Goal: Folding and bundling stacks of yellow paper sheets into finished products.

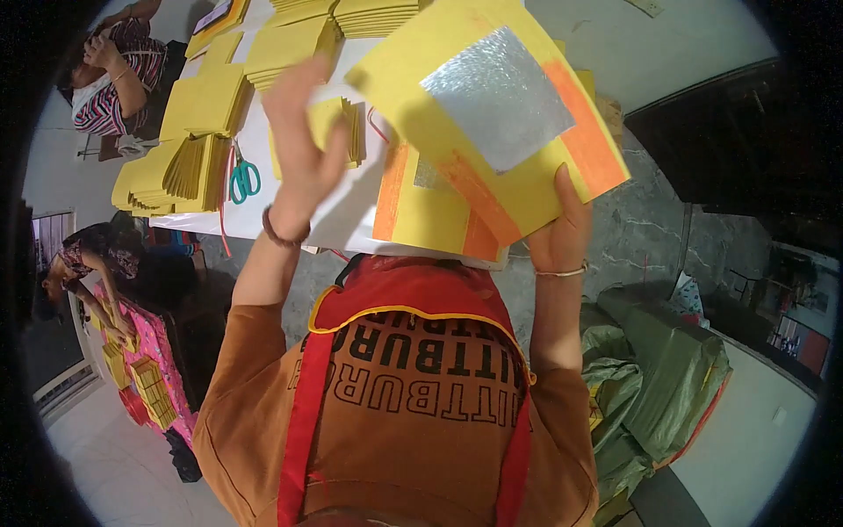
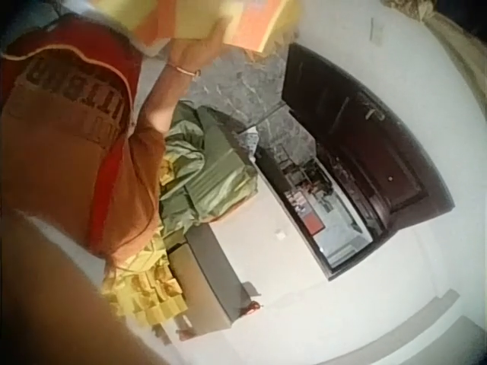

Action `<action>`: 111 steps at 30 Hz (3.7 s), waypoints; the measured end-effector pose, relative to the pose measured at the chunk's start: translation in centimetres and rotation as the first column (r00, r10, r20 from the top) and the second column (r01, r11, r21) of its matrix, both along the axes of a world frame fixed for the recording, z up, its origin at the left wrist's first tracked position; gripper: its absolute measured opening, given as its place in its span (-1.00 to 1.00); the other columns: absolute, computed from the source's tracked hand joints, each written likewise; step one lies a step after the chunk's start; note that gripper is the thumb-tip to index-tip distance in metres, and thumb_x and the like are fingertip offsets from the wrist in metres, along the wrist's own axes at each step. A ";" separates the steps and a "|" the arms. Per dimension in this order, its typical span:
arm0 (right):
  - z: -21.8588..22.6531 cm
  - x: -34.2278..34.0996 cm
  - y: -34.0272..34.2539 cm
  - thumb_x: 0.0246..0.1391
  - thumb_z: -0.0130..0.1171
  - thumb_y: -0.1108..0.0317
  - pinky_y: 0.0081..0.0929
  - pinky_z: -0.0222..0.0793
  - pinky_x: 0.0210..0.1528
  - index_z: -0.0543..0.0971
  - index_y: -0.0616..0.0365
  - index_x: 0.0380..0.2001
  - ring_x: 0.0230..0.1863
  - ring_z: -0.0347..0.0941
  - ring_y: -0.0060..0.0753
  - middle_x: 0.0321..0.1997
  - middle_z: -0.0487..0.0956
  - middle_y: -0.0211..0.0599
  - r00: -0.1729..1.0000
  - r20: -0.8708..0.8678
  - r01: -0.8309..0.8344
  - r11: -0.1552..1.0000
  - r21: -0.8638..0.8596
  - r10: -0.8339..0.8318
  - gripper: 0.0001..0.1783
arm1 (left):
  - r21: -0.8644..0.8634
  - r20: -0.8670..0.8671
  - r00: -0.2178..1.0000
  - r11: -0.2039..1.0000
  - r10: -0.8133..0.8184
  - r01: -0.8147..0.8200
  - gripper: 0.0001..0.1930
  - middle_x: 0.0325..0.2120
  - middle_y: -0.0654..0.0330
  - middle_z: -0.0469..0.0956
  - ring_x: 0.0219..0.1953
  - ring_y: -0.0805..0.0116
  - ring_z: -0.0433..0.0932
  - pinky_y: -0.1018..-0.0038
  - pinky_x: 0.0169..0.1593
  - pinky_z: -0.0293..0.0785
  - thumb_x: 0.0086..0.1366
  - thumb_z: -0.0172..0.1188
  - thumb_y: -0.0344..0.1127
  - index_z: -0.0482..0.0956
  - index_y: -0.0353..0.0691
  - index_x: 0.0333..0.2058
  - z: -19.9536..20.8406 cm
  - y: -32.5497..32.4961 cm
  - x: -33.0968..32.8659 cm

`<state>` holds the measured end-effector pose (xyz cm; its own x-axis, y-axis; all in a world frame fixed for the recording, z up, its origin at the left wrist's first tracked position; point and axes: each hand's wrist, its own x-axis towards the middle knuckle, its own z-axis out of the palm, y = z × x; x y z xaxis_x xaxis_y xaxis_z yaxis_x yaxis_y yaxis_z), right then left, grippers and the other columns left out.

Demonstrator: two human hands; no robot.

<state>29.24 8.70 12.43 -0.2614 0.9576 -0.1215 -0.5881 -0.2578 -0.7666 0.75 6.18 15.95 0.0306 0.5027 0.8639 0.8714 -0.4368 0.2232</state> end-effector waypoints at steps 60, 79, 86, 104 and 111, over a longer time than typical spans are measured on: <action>-1.4 -2.3 -1.5 -0.01 0.08 0.51 -0.75 0.22 -0.41 0.50 0.23 -0.11 -0.43 0.30 -0.74 -0.32 0.52 -0.41 0.670 0.741 -0.155 0.970 0.188 -0.036 -0.68 | -0.680 0.732 0.596 0.395 0.329 0.617 -0.81 -0.76 0.38 0.24 -0.67 0.62 0.12 0.59 -0.59 0.10 0.26 0.05 -0.33 0.33 -0.32 -0.46 -5.4 -3.1 2.6; -2.6 -2.2 -0.7 -0.06 0.09 0.51 -0.73 0.16 -0.53 0.52 0.23 -0.13 -0.57 0.21 -0.77 -0.49 0.49 -0.46 0.647 0.762 -0.113 0.986 0.121 -0.020 -0.67 | -0.639 0.179 0.978 0.769 0.106 0.034 -0.57 -0.43 0.18 0.44 -0.35 0.41 0.38 0.53 -0.28 0.27 0.17 0.11 -0.38 0.31 -0.25 0.03 -2.0 -2.5 3.0; -2.4 -2.7 -0.9 -0.06 0.08 0.49 -0.64 0.30 -0.36 0.51 0.26 -0.15 -0.43 0.38 -0.61 -0.35 0.55 -0.25 0.639 0.762 -0.107 0.970 0.217 -0.100 -0.67 | -0.739 -0.090 0.940 0.655 -0.329 0.159 -0.47 0.04 0.00 0.26 0.12 0.00 0.17 0.18 0.11 0.10 0.10 0.15 -0.15 0.33 -0.25 0.03 -0.8 -0.5 8.0; -2.7 -3.5 -2.7 0.07 -0.16 -0.06 0.19 -0.39 0.24 0.09 0.24 0.20 0.34 -0.07 -0.13 0.31 0.07 -0.12 0.106 0.920 -0.661 0.664 0.350 -0.378 -0.25 | -0.693 0.075 0.919 0.642 -0.386 0.327 -0.42 0.05 0.03 0.22 0.13 0.04 0.12 0.14 0.14 0.02 0.00 0.21 -0.07 0.34 -0.19 -0.01 -4.8 -0.4 6.0; -5.2 -1.7 -0.4 0.19 -0.33 -0.06 -0.06 -0.31 0.30 0.00 0.23 0.24 0.33 -0.05 -0.17 0.32 0.07 -0.13 0.353 0.921 -0.558 0.753 0.350 -0.167 -0.29 | -0.690 -0.238 0.831 0.690 -0.502 0.219 -0.53 -0.14 0.03 0.35 -0.06 0.16 0.29 0.31 -0.07 0.19 -0.01 0.16 -0.22 0.42 -0.32 -0.11 -3.5 -0.5 7.2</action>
